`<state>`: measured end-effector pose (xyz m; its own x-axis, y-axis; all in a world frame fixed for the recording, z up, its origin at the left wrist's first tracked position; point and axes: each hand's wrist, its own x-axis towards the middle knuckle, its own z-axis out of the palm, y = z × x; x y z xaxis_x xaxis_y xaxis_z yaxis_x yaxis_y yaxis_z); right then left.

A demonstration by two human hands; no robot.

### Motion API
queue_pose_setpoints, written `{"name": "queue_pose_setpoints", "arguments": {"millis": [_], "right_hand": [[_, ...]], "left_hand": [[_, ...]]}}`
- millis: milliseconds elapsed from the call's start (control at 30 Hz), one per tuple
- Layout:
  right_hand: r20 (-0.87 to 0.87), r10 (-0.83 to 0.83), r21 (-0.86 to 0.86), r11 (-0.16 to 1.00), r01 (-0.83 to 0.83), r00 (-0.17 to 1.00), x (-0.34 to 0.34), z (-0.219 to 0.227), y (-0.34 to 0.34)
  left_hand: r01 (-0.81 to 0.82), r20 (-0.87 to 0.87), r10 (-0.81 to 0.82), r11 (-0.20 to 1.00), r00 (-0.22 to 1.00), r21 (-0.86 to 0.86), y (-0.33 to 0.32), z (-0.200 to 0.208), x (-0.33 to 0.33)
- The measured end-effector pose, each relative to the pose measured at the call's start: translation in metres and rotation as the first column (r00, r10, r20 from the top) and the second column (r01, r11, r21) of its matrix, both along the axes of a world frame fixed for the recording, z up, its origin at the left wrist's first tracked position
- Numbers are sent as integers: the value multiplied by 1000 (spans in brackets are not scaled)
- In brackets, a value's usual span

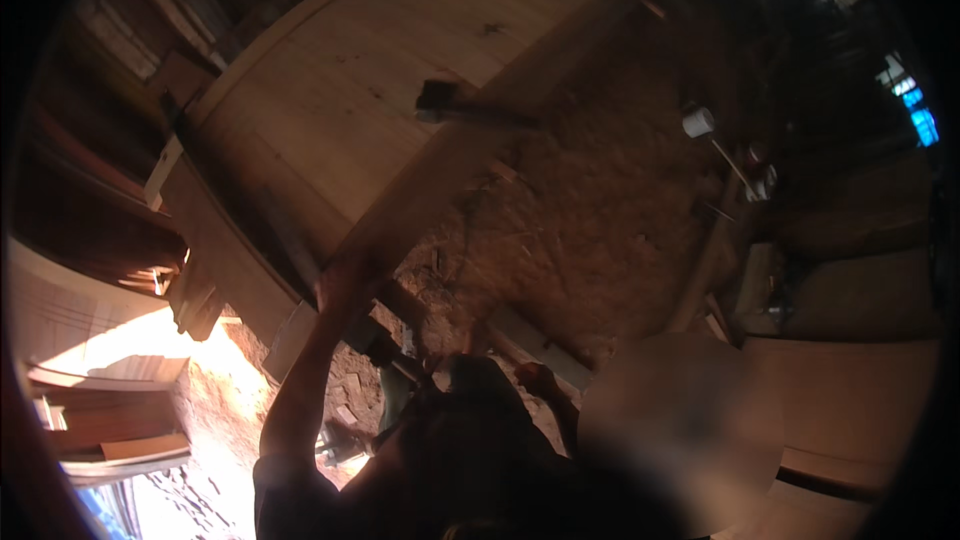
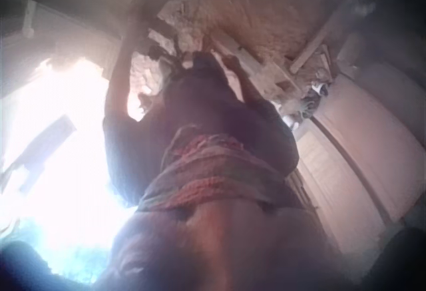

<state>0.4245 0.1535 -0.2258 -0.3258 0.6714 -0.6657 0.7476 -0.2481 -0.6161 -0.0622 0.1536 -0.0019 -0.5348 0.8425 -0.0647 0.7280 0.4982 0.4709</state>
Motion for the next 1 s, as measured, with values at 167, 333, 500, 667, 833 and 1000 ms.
{"name": "queue_pose_setpoints", "arguments": {"millis": [167, 333, 500, 667, 833, 1000], "right_hand": [[81, -288, -243, 923, 299, 954, 69, 20, 28], [66, -499, -164, 849, 503, 864, 114, 54, 90], [5, -572, -156, 810, 566, 820, 128, 53, 118], [-8, -533, -251, 820, 515, 846, 105, 36, 116], [37, 230, 160, 959, -233, 972, 99, 3, 137], [-76, 119, -15, 993, -120, 990, 5, 89, 186]], "left_hand": [[-32, 111, 57, 977, 992, -213, 12, 13, 5], [-25, 62, 41, 973, 997, -231, 11, 2, -1], [-63, -13, 62, 980, 998, -190, 7, -9, -3], [-77, -43, 68, 962, 997, -262, 6, 5, 1], [-111, -49, 102, 958, 994, -264, 22, -5, 14], [-124, 26, 141, 933, 990, -339, 13, 10, 3]]}}
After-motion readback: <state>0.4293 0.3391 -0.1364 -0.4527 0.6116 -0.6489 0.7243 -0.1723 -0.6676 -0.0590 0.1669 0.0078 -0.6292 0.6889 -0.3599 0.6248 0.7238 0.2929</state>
